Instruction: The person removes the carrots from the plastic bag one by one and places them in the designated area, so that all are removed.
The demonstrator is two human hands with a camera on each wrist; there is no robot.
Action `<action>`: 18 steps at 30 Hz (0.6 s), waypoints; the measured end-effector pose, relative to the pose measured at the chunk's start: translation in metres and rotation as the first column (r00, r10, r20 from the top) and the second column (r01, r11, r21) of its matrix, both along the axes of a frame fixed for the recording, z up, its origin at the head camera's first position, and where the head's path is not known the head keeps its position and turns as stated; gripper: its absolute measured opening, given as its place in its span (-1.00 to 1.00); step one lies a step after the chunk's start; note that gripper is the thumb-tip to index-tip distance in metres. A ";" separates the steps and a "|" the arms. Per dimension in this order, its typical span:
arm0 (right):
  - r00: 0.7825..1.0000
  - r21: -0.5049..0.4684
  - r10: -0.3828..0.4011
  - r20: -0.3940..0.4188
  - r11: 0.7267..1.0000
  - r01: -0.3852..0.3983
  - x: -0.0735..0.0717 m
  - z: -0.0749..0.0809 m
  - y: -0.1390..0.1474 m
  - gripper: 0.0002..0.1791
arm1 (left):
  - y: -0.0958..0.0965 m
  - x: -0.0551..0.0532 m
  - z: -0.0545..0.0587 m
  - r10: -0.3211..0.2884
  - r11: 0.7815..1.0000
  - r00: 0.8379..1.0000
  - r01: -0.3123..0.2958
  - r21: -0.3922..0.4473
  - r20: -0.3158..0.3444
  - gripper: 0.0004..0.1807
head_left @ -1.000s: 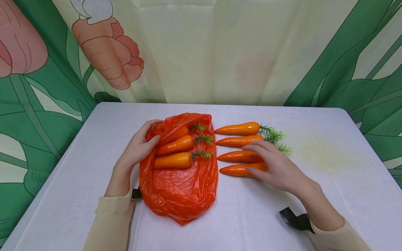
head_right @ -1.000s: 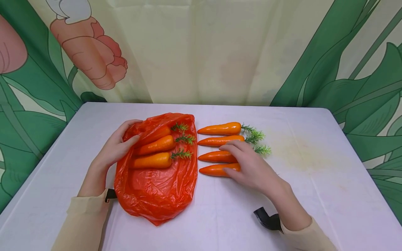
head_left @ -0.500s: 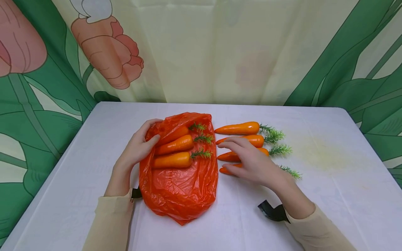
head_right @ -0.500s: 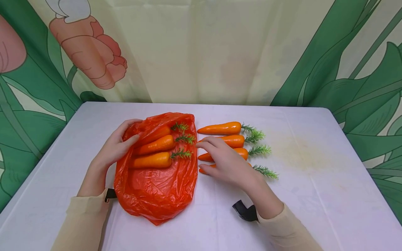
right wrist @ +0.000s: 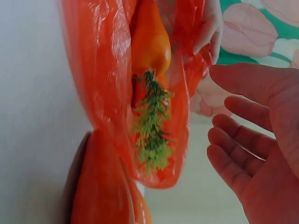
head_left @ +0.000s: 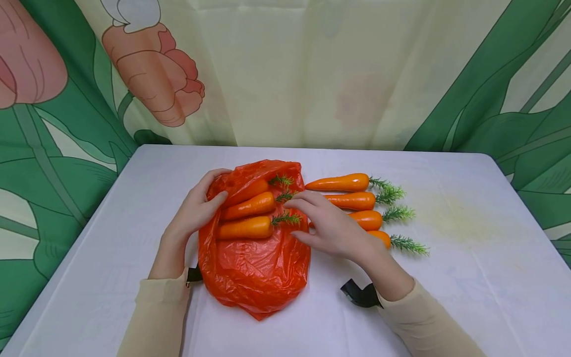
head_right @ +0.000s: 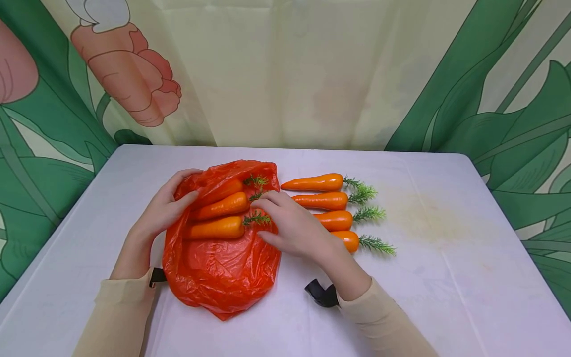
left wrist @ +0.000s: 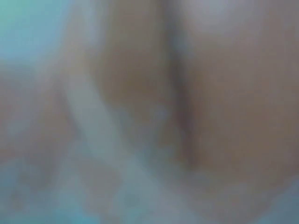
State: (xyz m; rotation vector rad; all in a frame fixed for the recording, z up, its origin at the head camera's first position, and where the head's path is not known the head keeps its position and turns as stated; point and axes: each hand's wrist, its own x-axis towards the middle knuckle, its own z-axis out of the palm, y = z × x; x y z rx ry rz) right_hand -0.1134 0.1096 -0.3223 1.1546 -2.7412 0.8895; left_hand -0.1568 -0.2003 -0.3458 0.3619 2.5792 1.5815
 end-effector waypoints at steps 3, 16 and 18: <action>1.000 0.006 -0.002 0.022 1.000 0.002 -0.002 -0.001 -0.007 -0.47 | 0.000 0.000 0.000 0.002 1.000 1.000 -0.002 -0.002 0.000 -0.48; 0.998 0.019 0.031 0.054 0.999 -0.032 -0.010 -0.003 -0.036 -0.44 | -0.001 0.001 0.000 0.004 1.000 1.000 -0.004 -0.006 -0.001 -0.48; 0.998 0.030 0.037 0.055 0.999 -0.039 -0.012 -0.004 -0.041 -0.45 | -0.001 0.001 0.000 0.002 1.000 1.000 -0.002 -0.004 -0.001 -0.48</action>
